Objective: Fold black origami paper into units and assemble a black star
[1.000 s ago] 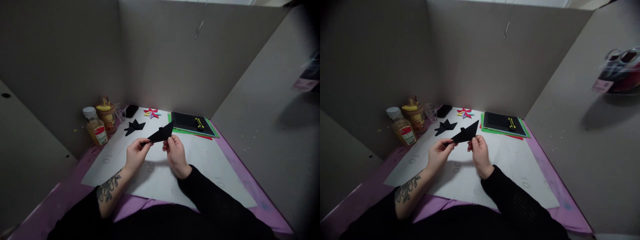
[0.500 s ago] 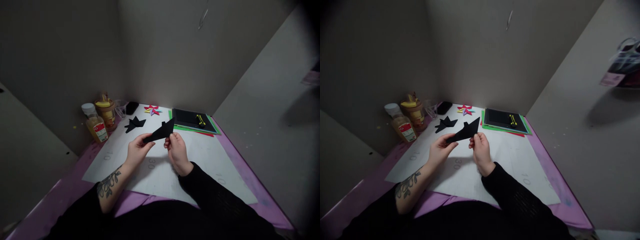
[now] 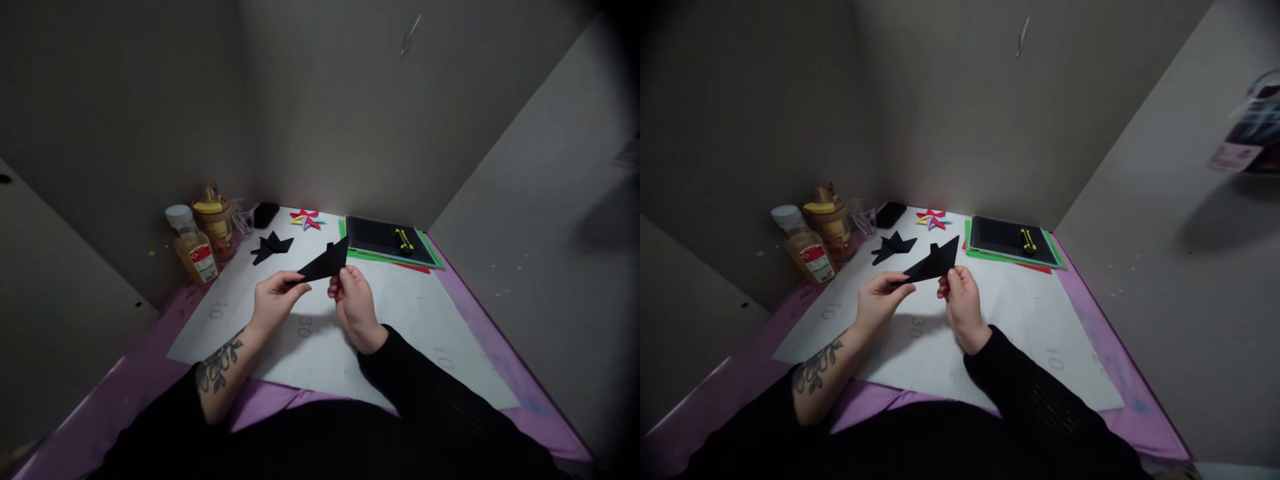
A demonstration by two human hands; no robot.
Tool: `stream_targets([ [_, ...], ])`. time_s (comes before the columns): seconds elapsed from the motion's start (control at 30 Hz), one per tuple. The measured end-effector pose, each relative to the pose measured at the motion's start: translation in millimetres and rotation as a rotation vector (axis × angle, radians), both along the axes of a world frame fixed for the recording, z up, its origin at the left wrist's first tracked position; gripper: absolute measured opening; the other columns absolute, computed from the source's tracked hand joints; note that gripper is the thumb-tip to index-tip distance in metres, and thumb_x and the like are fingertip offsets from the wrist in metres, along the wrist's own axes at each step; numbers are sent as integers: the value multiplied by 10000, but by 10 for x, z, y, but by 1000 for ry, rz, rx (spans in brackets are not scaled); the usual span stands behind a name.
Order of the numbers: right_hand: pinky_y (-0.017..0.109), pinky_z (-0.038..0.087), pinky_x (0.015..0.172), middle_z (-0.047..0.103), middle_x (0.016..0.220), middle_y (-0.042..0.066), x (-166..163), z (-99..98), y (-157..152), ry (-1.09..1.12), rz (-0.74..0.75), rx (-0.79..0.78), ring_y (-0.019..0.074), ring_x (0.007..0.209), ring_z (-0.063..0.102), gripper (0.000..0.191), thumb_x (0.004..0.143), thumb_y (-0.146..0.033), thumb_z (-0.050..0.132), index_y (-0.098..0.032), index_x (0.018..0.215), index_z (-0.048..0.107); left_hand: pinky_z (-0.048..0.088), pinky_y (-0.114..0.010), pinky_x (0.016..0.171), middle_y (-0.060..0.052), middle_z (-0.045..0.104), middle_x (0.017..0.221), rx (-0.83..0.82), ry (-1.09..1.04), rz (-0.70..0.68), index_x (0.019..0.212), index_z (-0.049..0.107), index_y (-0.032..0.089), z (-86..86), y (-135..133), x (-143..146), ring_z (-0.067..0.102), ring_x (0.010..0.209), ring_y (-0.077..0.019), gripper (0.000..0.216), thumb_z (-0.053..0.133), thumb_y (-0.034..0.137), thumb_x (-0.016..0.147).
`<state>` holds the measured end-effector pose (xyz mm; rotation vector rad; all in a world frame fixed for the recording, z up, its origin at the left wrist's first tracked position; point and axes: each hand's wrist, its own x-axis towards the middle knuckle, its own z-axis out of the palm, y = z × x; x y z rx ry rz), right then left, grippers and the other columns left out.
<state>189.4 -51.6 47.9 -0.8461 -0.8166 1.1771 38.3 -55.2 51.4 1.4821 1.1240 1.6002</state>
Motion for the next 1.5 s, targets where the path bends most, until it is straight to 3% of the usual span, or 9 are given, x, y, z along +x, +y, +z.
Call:
stream_targets([
  [0.27,234,373,493,529,607,-45,-17,6,-33,-58,-20,62,91,502,450,216,805,-360,580,-223,724,434,428,-216,501,30,597,574,-59,-44,6,660,564,177,-12,26,-13,567,531,-111,236,762,304,640],
  [0.43,234,397,503,539,632,-46,-10,-95,-5,-144,-39,82,90,505,475,215,832,-383,554,-224,741,442,450,-217,519,25,601,574,-160,-188,-74,710,472,181,-38,37,34,670,625,-173,306,738,330,679],
  [0.57,225,409,491,561,660,-36,5,-176,38,-218,-33,57,86,502,485,214,834,-382,554,-216,742,455,431,-197,495,81,539,554,-232,-274,-73,803,415,201,-37,89,44,687,609,-185,359,728,322,675],
  [0.73,211,403,463,552,637,-36,63,-163,104,-320,-16,11,86,491,478,183,830,-344,527,-207,726,465,377,-189,474,91,529,507,-338,-119,-167,1006,516,173,-76,188,-24,626,521,-142,454,739,290,628],
  [0.9,215,382,448,542,598,-40,109,-158,146,-461,101,10,91,467,459,156,816,-302,512,-205,704,465,408,-232,534,-18,660,674,-387,73,-353,818,667,111,-128,223,-50,601,593,-151,298,756,302,607],
  [1.1,225,368,462,540,597,-47,71,-202,93,-552,146,95,96,465,450,148,834,-303,496,-209,727,457,450,-282,634,-50,705,777,-409,121,-352,880,708,109,-111,205,-35,628,696,-202,352,757,325,607],
  [1.23,229,373,485,549,610,-41,71,-191,87,-548,139,102,98,486,453,154,834,-314,507,-203,732,475,448,-271,657,-51,701,718,-448,137,-411,756,697,104,-72,204,-46,634,693,-193,274,734,348,636],
  [1.4,226,340,469,496,537,-60,60,-141,91,-481,210,57,93,461,422,175,777,-317,574,-194,691,484,415,-246,594,-79,721,737,-578,123,-435,820,695,116,-74,201,-65,657,699,-191,306,687,399,704],
  [1.5,222,283,442,434,465,-79,45,-125,84,-475,261,8,84,429,373,192,727,-291,611,-192,635,475,391,-240,574,-93,725,760,-556,151,-463,820,699,112,-82,193,-77,655,709,-192,316,672,411,724],
])
